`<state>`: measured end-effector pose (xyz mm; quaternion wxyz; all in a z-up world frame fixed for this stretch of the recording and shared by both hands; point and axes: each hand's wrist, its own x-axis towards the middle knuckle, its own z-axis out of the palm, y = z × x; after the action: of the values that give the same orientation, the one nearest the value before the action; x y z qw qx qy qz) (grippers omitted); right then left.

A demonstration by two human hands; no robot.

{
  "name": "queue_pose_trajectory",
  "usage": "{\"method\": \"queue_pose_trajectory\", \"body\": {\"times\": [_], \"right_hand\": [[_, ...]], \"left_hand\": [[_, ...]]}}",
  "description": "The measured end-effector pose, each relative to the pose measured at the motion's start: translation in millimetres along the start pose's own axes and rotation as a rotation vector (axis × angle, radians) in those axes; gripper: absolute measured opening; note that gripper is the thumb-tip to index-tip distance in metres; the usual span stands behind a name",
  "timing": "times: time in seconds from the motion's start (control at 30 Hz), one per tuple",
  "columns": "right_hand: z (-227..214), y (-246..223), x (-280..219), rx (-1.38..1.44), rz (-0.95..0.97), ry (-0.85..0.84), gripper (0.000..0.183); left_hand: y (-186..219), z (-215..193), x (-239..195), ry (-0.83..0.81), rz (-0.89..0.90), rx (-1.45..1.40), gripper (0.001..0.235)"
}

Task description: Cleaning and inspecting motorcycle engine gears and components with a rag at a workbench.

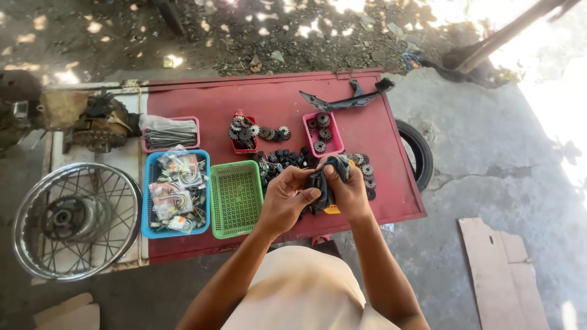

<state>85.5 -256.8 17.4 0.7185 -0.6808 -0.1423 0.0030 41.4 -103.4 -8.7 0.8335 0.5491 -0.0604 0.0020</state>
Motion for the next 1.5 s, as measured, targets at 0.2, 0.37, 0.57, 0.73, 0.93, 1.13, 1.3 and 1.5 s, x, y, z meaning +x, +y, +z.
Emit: {"method": "queue_pose_trajectory", "body": {"times": [0.2,0.37,0.57,0.73,0.93,1.13,1.3,1.5], "right_hand": [[-43.1,-35.5,8.2,-0.015,-0.038,-0.083,0.015],[-87.5,-23.6,16.6,-0.018,-0.051,-0.134,0.022],[-87.1,-23.2,12.8,0.027,-0.036,-0.097,0.023],[-70.0,-43.5,7.2,-0.183,-0.11,0.052,0.035],[-45.3,-42.1,4.6,-0.119,0.053,-0.019,0.019],[19.5,-38.0,2.6,-0.429,-0.218,0.255,0.006],[77.3,-37.9,-12.4,-0.245,-0.236,0.193,0.018],[86.4,-37.6,-28.6,-0.302,-0.24,0.197,0.017]], "left_hand": [[-16.0,61.6,12.0,0.157,-0.018,-0.181,0.033],[-47.5,89.6,11.8,0.218,-0.037,-0.189,0.032],[-65.4,85.1,7.7,0.297,-0.001,-0.265,0.028],[-21.7,64.7,5.3,0.367,-0.003,-0.38,0.032],[-9.4,19.9,4.1,0.251,-0.065,-0.547,0.04],[12.2,-11.0,-2.5,0.203,-0.026,-0.286,0.041],[31.3,-19.5,1.6,0.158,0.002,-0.264,0.041],[18.0,-35.0,-3.3,0.047,-0.052,-0.275,0.039]]}}
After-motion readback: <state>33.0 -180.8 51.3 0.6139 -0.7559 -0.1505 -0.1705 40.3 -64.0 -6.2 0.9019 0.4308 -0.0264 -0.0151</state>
